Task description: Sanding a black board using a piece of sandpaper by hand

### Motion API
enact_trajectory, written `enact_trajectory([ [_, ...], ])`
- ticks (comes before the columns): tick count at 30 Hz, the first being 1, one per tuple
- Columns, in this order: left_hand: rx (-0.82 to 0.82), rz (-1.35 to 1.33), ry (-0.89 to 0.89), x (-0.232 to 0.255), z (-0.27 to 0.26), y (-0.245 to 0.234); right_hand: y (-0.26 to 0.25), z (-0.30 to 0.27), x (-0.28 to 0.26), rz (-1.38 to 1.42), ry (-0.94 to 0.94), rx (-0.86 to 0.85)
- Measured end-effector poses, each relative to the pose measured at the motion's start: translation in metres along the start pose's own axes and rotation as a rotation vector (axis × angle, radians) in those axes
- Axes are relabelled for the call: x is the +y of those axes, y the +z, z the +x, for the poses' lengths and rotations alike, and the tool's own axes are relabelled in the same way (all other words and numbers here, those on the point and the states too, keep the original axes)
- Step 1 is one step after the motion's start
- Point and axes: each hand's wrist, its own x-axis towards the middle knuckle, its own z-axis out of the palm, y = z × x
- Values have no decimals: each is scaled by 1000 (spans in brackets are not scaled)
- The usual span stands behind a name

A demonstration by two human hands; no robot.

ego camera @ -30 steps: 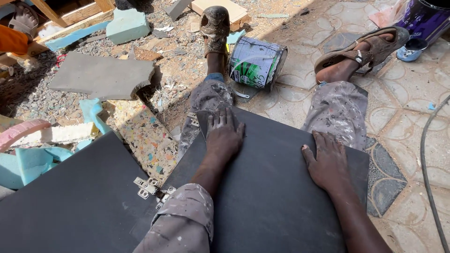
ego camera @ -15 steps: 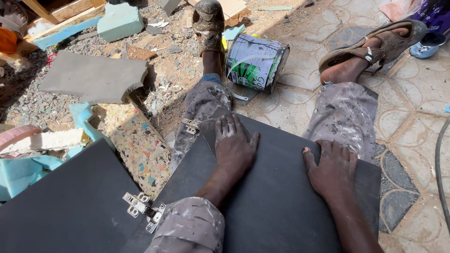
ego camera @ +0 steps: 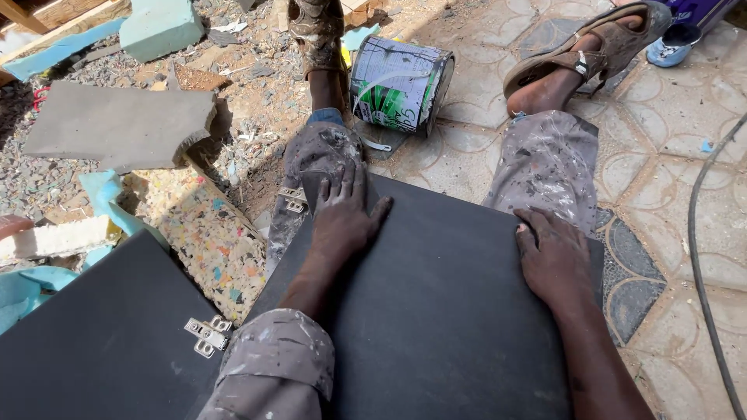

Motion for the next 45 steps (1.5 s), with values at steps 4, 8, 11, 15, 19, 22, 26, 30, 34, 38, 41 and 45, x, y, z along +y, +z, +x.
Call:
enact_trajectory([
  [4,110,-9,75,78,-2,25,-22,-12,38,86,428,77],
  [8,20,-361,564,244,-63,57,-11,-17,85,993,708,176],
  [11,70,-427,725,257,-53,55,10,-12,124,1308,602,224],
  [15,-123,-123,369,139,-12,0,37,-28,117,1430,324,189],
  [19,-49,4,147,78,-8,-12,50,-18,138,1582,331,195],
  [22,-64,-56,197,154,-24,-3,49,-26,138,1875,222,108],
  [26,24,-243,745,273,-55,69,67,-50,173,2511,-67,33],
  [30,212,-489,1014,250,-122,41,2,-82,105,2679,-174,-285],
  [34,628,-66,1232,193,-212,92,-3,-68,104,2466,-110,-258],
  [38,196,-455,1320,176,-205,52,-7,-59,82,1729,303,-37],
  [41,-32,-424,1048,186,-141,20,-9,-67,80,1661,370,-49],
  [45,-83,-200,650,198,-64,32,-2,-75,48,356,455,-40],
])
